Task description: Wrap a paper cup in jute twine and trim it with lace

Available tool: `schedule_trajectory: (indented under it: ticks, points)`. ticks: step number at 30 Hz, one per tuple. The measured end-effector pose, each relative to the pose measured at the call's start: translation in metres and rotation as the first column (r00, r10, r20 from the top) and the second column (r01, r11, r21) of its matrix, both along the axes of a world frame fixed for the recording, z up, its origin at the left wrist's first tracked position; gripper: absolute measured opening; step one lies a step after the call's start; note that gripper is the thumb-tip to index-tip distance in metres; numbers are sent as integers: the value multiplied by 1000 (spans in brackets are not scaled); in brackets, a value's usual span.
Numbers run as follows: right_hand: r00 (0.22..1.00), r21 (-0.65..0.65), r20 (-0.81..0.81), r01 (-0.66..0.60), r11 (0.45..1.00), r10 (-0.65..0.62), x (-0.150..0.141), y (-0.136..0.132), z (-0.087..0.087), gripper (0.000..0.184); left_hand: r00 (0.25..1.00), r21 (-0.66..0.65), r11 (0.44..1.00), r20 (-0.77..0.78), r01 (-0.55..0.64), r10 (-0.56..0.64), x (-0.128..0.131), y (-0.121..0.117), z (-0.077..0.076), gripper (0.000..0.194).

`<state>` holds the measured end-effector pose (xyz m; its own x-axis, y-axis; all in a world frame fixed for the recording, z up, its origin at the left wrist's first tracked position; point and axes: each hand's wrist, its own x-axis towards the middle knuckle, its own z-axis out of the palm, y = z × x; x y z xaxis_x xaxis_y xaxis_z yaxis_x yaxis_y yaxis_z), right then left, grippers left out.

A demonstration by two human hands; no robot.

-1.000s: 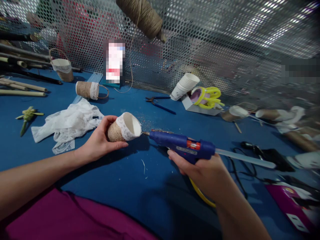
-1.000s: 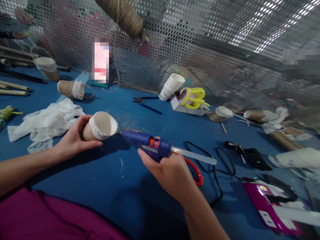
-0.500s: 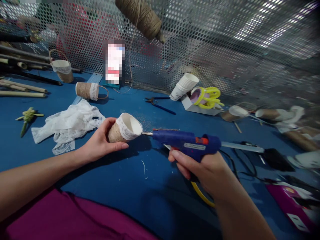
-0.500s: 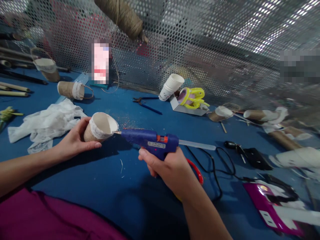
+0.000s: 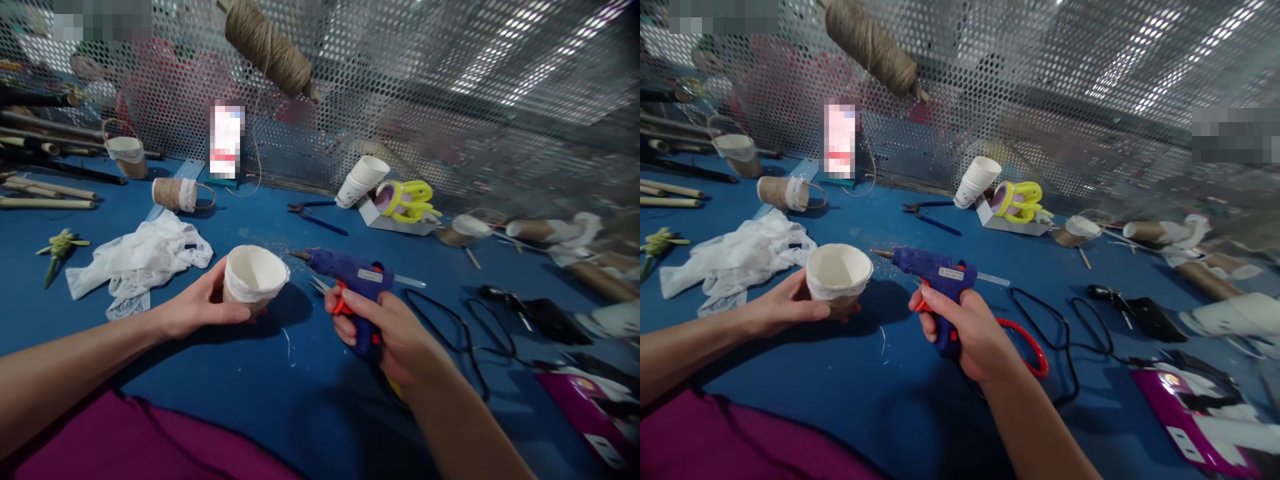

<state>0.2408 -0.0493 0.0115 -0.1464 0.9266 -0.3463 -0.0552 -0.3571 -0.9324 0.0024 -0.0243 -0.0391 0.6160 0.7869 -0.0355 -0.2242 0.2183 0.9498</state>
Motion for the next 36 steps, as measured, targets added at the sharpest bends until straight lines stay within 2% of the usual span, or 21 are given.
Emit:
schedule_trajectory:
  ticks: [4,10,16,19,23,26,29,33,36]
  points:
    - [996,-29,-77,30,999,-32,-4,2,-7,24,996,58,998,-78,-25,30,2,-2,3,70]
    - [985,-54,-174,-2,999,-7,-6,2,-16,21,992,109,994,-117,-22,35,3,-2,3,68]
    - [988,-67,-157,-14,998,4,-8,1,-14,21,991,118,992,-126,-39,54,3,-2,6,67]
    - [997,-22,-73,-40,999,38,-7,1,-13,24,991,133,990,-119,-51,67,4,-3,6,67]
    - [980,102,184,-95,990,75,-1,1,-13,30,986,169,983,-140,-68,92,4,-2,6,66]
    - [923,193,381,-131,972,49,4,2,-10,31,978,186,980,-177,-77,110,3,-1,6,61]
    - [848,220,529,-169,961,29,6,1,-5,34,969,207,974,-206,-92,135,3,0,7,58]
    - [760,203,649,-188,961,12,5,-1,0,35,958,224,969,-243,-99,154,4,2,7,54]
    - [784,181,620,-182,967,32,4,-3,2,34,954,234,967,-253,-101,161,4,3,7,55]
